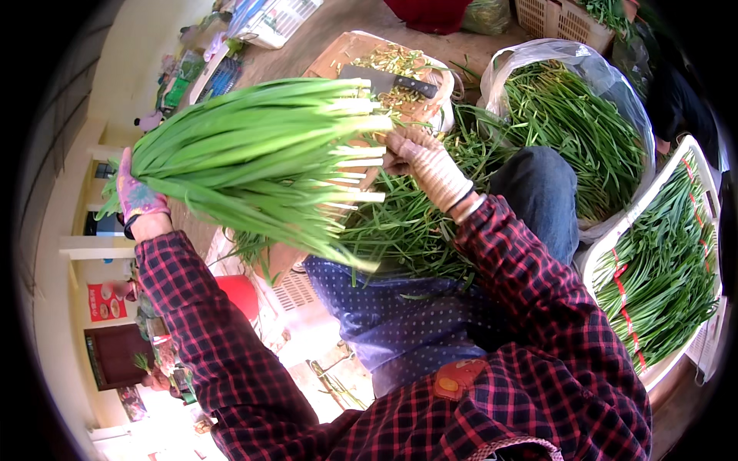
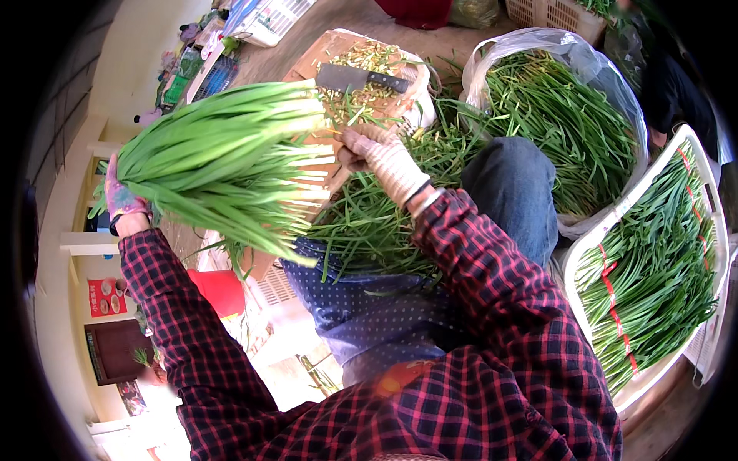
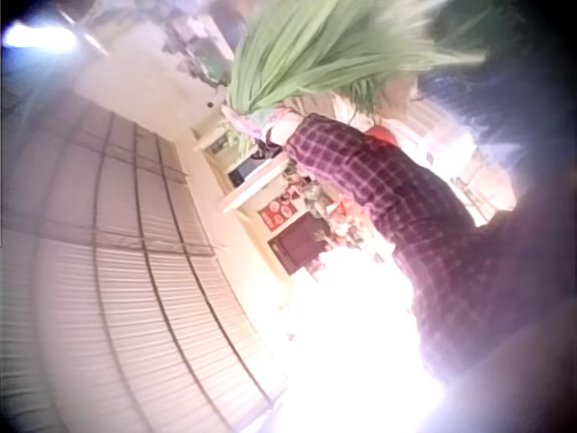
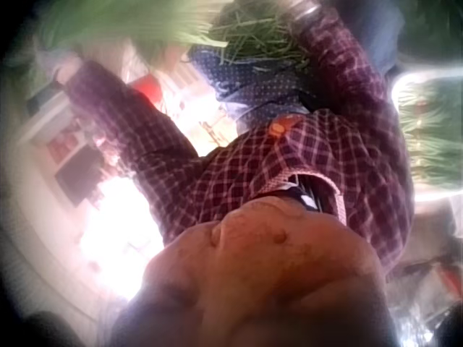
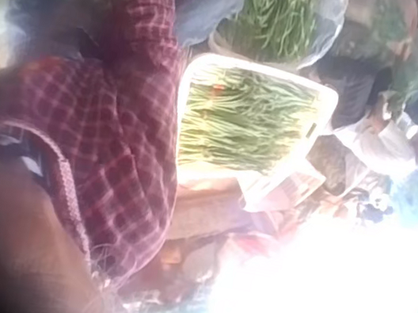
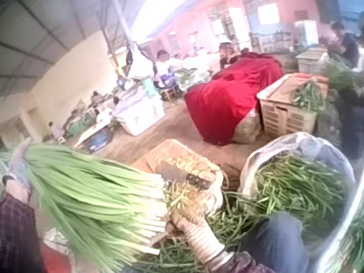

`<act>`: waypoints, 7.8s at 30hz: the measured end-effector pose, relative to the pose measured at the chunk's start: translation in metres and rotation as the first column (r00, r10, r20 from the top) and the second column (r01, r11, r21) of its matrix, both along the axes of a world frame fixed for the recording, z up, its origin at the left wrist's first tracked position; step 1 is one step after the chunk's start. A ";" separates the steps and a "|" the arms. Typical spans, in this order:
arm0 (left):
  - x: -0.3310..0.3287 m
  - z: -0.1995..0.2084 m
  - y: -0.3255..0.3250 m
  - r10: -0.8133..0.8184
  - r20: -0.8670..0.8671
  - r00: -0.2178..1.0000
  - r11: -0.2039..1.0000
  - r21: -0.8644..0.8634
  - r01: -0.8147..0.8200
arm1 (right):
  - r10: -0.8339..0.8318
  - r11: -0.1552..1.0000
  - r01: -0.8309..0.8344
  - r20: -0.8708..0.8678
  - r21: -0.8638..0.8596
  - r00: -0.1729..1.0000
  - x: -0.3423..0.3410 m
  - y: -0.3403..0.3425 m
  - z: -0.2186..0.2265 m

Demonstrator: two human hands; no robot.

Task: The person cuts the roots of green onions using a knife, then gathers and aligns them into a bunch before tying them with a red tie.

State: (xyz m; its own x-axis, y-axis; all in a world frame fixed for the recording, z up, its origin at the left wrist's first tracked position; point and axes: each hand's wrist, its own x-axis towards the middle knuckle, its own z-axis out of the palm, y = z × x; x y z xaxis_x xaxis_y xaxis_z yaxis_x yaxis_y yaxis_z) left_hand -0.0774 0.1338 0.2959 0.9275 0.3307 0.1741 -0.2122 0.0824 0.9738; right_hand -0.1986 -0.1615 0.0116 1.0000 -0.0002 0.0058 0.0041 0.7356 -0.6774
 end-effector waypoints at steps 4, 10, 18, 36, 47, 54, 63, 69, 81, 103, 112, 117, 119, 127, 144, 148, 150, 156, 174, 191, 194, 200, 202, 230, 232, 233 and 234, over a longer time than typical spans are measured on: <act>0.000 0.002 0.012 -0.049 0.017 0.999 0.998 0.045 0.048 | -0.121 0.978 0.115 -0.025 -0.175 0.992 -0.004 -0.001 0.023; -0.013 -0.007 0.033 -0.076 0.033 0.997 0.997 0.011 0.075 | 0.021 0.888 0.017 0.077 -0.459 0.997 0.006 0.004 0.028; -0.028 -0.009 0.054 -0.136 0.016 0.991 0.988 -0.075 0.137 | 0.155 0.962 -0.104 0.190 -0.251 0.969 -0.013 0.018 0.001; -0.066 -0.019 0.066 -0.103 0.078 0.992 0.992 -0.062 0.108 | 0.166 0.968 -0.107 0.259 -0.227 0.952 -0.030 0.054 0.028; -0.059 -0.022 0.045 -0.147 0.107 0.983 0.986 -0.059 0.154 | 0.068 0.832 0.303 0.627 -0.464 0.776 0.011 0.061 -0.005; -0.078 -0.011 0.044 -0.179 0.069 0.981 0.973 -0.133 0.187 | 0.122 0.571 0.486 0.654 -0.661 0.746 -0.029 0.054 0.035; -0.069 -0.031 0.041 0.127 0.262 0.957 0.988 0.055 -0.146 | 0.255 0.965 -0.237 0.207 -0.111 0.944 -0.063 0.001 -0.009; -0.070 -0.015 0.050 -0.059 0.178 0.982 0.998 -0.015 0.063 | 0.175 0.869 -0.222 -0.146 -0.443 0.974 -0.099 -0.049 -0.036; -0.080 -0.008 0.051 -0.325 0.212 0.922 0.932 -0.096 0.351 | -0.012 0.469 0.389 0.434 -0.793 0.901 -0.054 0.001 0.088; -0.033 -0.001 0.011 0.023 0.237 0.971 0.997 -0.078 -0.005 | 0.058 0.423 0.077 0.112 -0.903 0.992 -0.084 0.011 -0.022; -0.003 0.022 -0.046 -0.012 0.205 0.979 0.987 -0.156 0.044 | 0.505 0.834 -0.536 -0.208 -0.132 0.837 -0.076 0.083 0.036; 0.010 0.032 -0.072 -0.083 0.176 0.981 0.971 -0.205 0.119 | 0.699 0.603 -0.508 -0.100 0.615 0.708 -0.016 0.131 0.042; 0.012 0.035 -0.074 -0.110 0.181 0.977 0.962 -0.226 0.150 | 0.593 0.701 -0.441 -0.114 0.560 0.797 -0.015 0.139 0.037; 0.012 0.044 -0.087 -0.084 0.185 0.979 0.968 -0.219 0.124 | 0.229 0.504 -0.368 -0.290 -0.781 0.929 -0.041 0.068 -0.021; 0.011 0.055 -0.105 -0.029 0.151 0.988 0.987 -0.151 0.052 | 0.201 0.452 -0.009 0.091 -0.892 0.975 -0.040 0.128 0.044; 0.022 0.053 -0.140 -0.117 0.142 0.983 0.968 -0.203 0.145 | 0.043 0.935 0.041 0.228 -0.353 0.973 0.012 0.140 0.004; 0.024 0.048 -0.124 -0.112 0.142 0.984 0.968 -0.209 0.140 | 0.121 0.984 -0.092 0.192 -0.156 0.974 -0.003 0.141 0.034; 0.050 0.053 -0.091 -0.107 0.201 0.974 0.988 0.130 0.082 | 0.004 0.998 0.012 0.284 -0.055 0.959 -0.040 0.112 0.035; 0.012 0.055 -0.062 -0.036 0.075 0.997 0.994 -0.101 0.043 | 0.359 0.413 -0.068 0.094 -0.908 0.929 -0.090 0.049 0.022; -0.087 -0.012 -0.083 -0.100 0.300 0.949 0.994 0.074 0.082 | 0.595 0.478 -0.647 0.323 0.594 0.736 -0.062 0.039 0.034; -0.114 -0.042 -0.068 -0.273 0.386 0.881 0.957 0.200 0.208 | 0.607 0.473 -0.526 0.171 0.707 0.776 -0.062 0.040 0.000; -0.209 -0.094 -0.035 -0.526 0.259 0.810 0.782 0.521 0.341 | 0.638 0.494 -0.510 0.104 0.704 0.763 -0.063 0.058 -0.027; -0.234 -0.093 -0.015 -0.671 0.036 0.741 0.581 0.646 0.495 | 0.643 0.487 -0.485 0.078 0.726 0.762 -0.064 0.066 -0.034; -0.187 -0.245 0.012 -0.417 -0.439 0.796 0.554 0.572 0.605 | 0.473 0.818 -0.438 -0.003 0.373 0.881 -0.055 0.094 0.006; -0.202 -0.198 -0.018 -0.598 -0.481 0.641 0.743 -0.033 0.669 | 0.464 0.843 -0.449 0.019 0.297 0.885 -0.054 0.086 0.016; -0.203 -0.186 -0.021 -0.592 -0.532 0.605 0.730 -0.035 0.683 | 0.395 0.895 -0.381 -0.016 0.234 0.919 -0.052 0.089 0.015; -0.205 -0.188 -0.021 -0.623 -0.518 0.586 0.706 -0.050 0.706 | 0.383 0.903 -0.372 -0.007 0.216 0.924 -0.055 0.087 0.017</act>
State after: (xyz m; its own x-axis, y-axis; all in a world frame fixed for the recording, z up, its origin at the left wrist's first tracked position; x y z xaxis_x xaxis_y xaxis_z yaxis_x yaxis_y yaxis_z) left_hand -0.2827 0.1132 0.1078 0.8463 -0.4026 -0.3487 0.3208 -0.1373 0.9371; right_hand -0.2532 -0.0742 0.0281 0.9245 0.3812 -0.0017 -0.3304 0.7989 -0.5026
